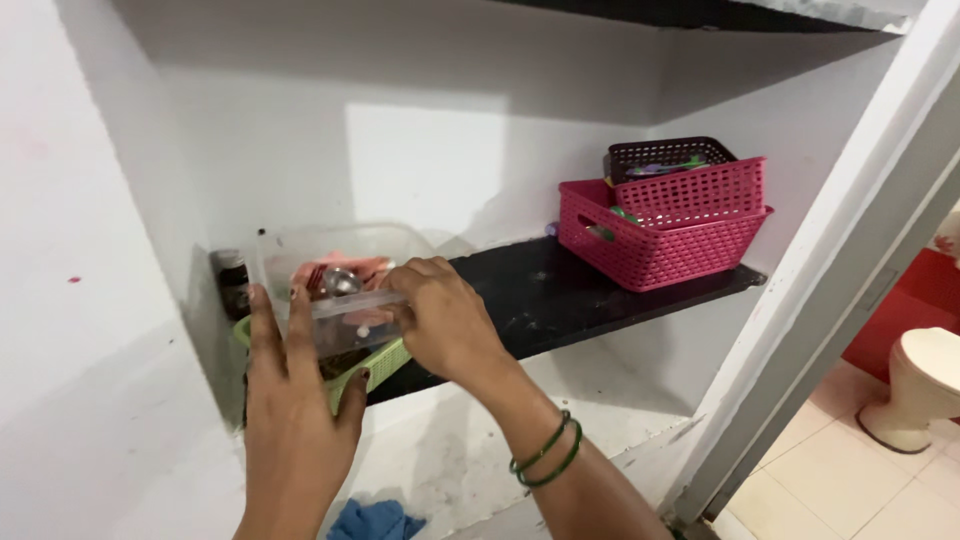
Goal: The person removes baskets and containers from a wall shelf, placing them on a nearby table. They then wipe the shelf surfaces with a blue cloth. The person handles books, plastic containers, and baskets during the process.
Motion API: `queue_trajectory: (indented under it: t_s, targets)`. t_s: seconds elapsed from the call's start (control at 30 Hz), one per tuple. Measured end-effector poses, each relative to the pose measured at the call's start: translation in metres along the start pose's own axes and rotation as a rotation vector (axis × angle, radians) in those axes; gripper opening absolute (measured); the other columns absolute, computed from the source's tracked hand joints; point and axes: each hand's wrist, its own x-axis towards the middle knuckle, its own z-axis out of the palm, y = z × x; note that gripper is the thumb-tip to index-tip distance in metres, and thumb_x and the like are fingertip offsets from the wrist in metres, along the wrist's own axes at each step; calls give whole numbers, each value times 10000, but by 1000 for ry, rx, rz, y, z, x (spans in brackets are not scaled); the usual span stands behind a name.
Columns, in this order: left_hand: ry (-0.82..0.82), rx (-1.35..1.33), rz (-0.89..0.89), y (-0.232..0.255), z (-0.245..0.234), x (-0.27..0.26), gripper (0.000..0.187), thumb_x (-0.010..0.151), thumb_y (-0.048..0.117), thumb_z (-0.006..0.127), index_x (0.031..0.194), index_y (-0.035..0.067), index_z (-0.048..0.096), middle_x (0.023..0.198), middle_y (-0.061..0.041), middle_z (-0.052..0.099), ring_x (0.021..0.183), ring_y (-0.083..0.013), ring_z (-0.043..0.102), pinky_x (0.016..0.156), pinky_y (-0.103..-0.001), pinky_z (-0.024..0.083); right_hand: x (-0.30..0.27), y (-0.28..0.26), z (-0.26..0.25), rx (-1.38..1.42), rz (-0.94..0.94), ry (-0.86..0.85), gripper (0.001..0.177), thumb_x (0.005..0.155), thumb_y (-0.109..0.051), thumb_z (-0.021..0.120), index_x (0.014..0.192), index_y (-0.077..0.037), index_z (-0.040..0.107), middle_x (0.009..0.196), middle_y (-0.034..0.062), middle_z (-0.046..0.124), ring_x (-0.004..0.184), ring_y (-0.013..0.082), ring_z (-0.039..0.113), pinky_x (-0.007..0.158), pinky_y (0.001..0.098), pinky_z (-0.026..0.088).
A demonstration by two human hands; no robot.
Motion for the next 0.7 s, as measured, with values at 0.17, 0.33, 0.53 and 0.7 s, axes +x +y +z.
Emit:
queue_trajectory:
  t_s: [0.17, 0.33, 0.53, 0.7]
  targets:
    - [46, 25, 7, -10, -5, -11, 1086, 701, 132, 802, 1613, 123, 213, 1594, -328, 183, 1384, -545, 356, 1045, -553, 410, 4, 10, 15, 99, -43, -69, 308, 790, 34, 681, 1086, -49, 700, 1201, 127, 662, 1239, 340, 582, 1033, 426, 498]
    - [60, 23, -19, -24, 6, -18, 1043, 714, 144, 806, 1562, 48, 208, 1607, -329, 187, 1398, -545, 346, 1078, -562, 386, 8, 30, 28, 82, -181, -96, 533, 823, -5, 670, 1349, -61, 603, 1479, 186, 511, 1446, 398, 376, 1159, 449, 363]
    - [10, -120, -100, -30, 23, -22, 1077, 746, 214, 825, 1559, -14, 158, 1623, -344, 137, 1447, -536, 273, 1120, -546, 358, 23, 73, 30, 234, 287, 47, 606, 959, -342, 603, 1491, -70, 499, 1544, 198, 490, 1449, 335, 443, 1168, 417, 367]
    - [102, -91, -121, -27, 44, -12, 1256, 712, 280, 909, 1560, -90, 60, 1589, -397, 111, 1450, -556, 193, 1157, -566, 255, 21, 97, 50, 622, 733, -56, 785, 908, -511, 624, 1494, -33, 412, 1437, 202, 571, 1351, 295, 525, 1111, 372, 381]
